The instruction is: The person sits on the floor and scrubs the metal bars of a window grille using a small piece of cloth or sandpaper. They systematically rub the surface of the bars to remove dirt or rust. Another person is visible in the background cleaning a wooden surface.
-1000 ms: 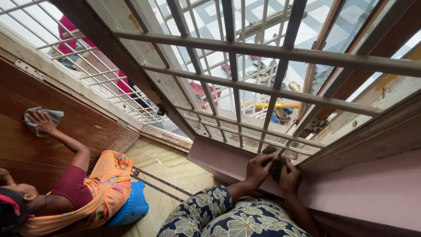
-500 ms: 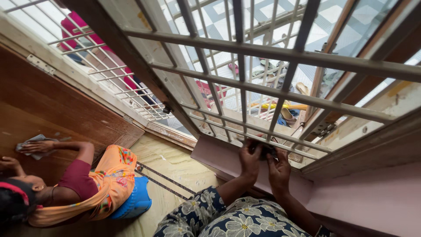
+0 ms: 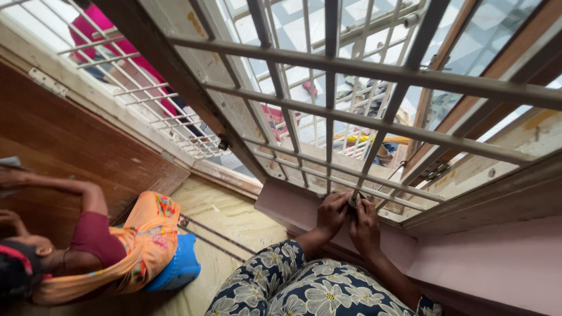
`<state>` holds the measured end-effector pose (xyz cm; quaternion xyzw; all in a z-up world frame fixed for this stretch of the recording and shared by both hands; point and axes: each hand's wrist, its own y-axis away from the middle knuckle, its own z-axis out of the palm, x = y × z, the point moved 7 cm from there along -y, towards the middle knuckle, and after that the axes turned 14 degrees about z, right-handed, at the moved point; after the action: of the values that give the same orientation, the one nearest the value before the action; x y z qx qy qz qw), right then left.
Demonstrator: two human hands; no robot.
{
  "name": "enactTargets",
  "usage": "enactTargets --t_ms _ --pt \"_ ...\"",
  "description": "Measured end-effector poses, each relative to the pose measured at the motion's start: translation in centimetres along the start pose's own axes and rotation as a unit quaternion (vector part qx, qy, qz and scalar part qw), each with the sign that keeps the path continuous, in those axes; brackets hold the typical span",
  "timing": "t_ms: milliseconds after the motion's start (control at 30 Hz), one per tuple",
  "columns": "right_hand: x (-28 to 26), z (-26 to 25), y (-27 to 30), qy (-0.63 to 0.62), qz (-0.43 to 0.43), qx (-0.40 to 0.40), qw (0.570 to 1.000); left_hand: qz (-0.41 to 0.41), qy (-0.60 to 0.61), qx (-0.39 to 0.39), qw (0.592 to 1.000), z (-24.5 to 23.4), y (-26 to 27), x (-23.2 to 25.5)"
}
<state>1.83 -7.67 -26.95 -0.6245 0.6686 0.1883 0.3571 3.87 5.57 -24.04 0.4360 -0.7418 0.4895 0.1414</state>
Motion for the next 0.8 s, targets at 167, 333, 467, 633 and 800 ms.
enactTargets --t_ms 167,333,467,633,800 --pt "2.6 0.4 0.1 -0.028 0.081 -0.008 0.996 -0.133 0.065 -0.03 0.989 0.2 0.7 -1.7" --pt "2.2 0.9 1.2 -0.157 0.198 -0.012 0.967 -0.184 0.056 -0.006 0.981 -4.3 1.8 -2.0" --pt "-1.3 2.2 0.4 -0.332 0.209 0.015 0.92 -0.237 0.098 0.052 0.965 -7.0 1.4 -5.5" --pt "-8.0 3.0 -1.3 -0.364 0.192 0.045 0.91 -0.314 0.395 0.132 0.853 -5.5 -0.6 -7.9" --pt "-12.4 2.4 -1.1 -0.195 0.064 0.093 0.974 0.026 0.082 0.011 0.996 -8.4 -2.0 -2.3"
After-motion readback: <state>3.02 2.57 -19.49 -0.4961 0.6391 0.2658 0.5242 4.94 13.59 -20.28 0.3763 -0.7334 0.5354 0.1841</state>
